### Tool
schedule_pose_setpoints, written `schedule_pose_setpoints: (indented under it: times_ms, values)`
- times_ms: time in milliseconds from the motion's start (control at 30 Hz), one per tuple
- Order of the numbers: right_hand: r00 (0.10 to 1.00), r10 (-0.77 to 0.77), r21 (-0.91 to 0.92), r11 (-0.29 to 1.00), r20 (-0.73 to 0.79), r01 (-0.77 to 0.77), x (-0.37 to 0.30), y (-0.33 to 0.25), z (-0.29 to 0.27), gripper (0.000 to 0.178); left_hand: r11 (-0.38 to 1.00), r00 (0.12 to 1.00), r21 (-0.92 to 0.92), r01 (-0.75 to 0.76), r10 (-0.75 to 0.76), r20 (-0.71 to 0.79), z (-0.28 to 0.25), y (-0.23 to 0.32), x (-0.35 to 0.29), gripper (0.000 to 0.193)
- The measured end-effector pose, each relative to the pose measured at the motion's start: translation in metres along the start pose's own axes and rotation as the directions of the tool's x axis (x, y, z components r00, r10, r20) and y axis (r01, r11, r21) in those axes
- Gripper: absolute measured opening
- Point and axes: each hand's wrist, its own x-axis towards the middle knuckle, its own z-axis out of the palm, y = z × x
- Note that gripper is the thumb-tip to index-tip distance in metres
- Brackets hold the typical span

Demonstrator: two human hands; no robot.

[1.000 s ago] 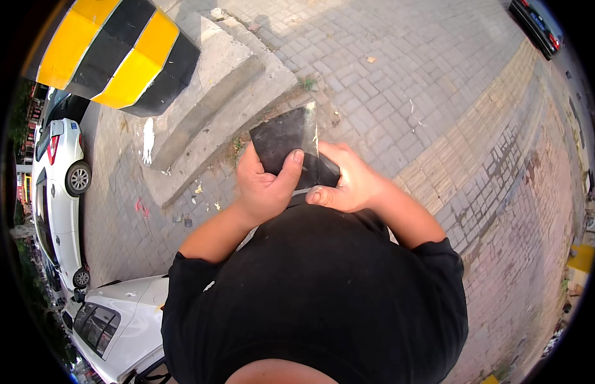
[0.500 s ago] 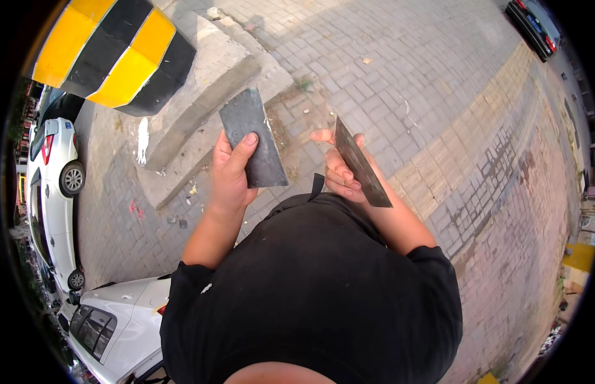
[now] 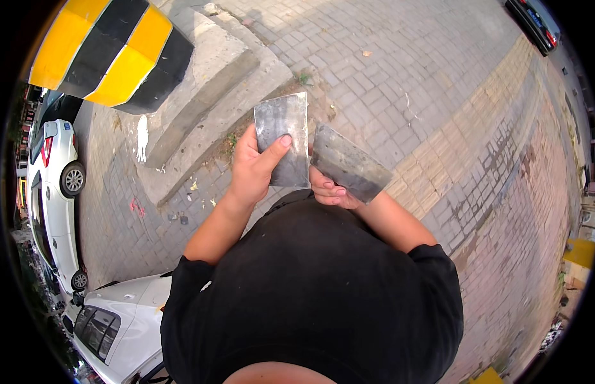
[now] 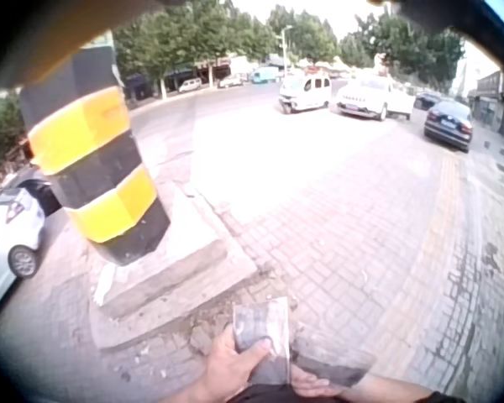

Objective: The person uses a metal scraper to smooth and remove excess filler from the rear bumper of a white car. They then walk to a nearby step, pick up a second scraper, and rub the two tools together. Finally, they scoop filler from a can and spread it onto the scraper.

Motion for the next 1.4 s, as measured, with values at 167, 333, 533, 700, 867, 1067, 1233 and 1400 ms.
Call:
schedule_pose_setpoints:
  times_ms: [167,333,533,700,867,1067,1233,1400]
  values:
    - [0.995,-0.035,-0.051,0.998,-0.093,0.030,0.005,0.000,0.006,0.057,0.996,0.994,0.044,0.072,-0.075,0.079,0.005,-0.006,0.002,0.028]
    - [0.915,-0.186,-0.368,0.929,-0.358,0.045,0.012,0.003,0.021,0.063,0.998,0.997,0.003,0.064,-0.064,-0.034,-0.003,-0.011,0.009,0.028]
    - [0.930,-0.256,-0.391,0.910,-0.265,0.139,0.006,-0.005,0.031,0.085,0.971,0.971,-0.228,0.068,-0.117,-0.209,-0.023,-0.008,0.012,0.027]
    - [0.902,-0.327,-0.775,0.632,-0.280,-0.011,0.007,-0.003,0.042,0.093,0.853,0.962,-0.520,0.057,-0.185,-0.199,-0.012,-0.003,0.010,0.025]
    - [0.881,-0.446,-0.830,0.543,-0.157,0.127,0.017,0.011,0.013,0.067,0.915,0.967,-0.314,0.255,-0.234,0.103,-0.009,-0.032,-0.002,0.030]
    - [0.796,-0.487,-0.675,0.724,-0.358,0.139,0.020,0.006,0.021,0.051,0.827,0.966,0.553,-0.102,-0.051,0.255,0.004,-0.020,-0.004,0.061]
    - [0.737,-0.522,-0.792,0.610,-0.430,-0.031,0.013,0.006,0.002,0.063,0.657,0.963,0.716,-0.235,0.058,0.263,0.001,-0.029,-0.007,0.051]
    - [0.789,-0.489,-0.823,0.568,-0.371,-0.036,-0.009,-0.002,0.019,0.060,0.881,0.975,0.420,0.216,-0.171,-0.143,-0.070,-0.028,0.005,0.039]
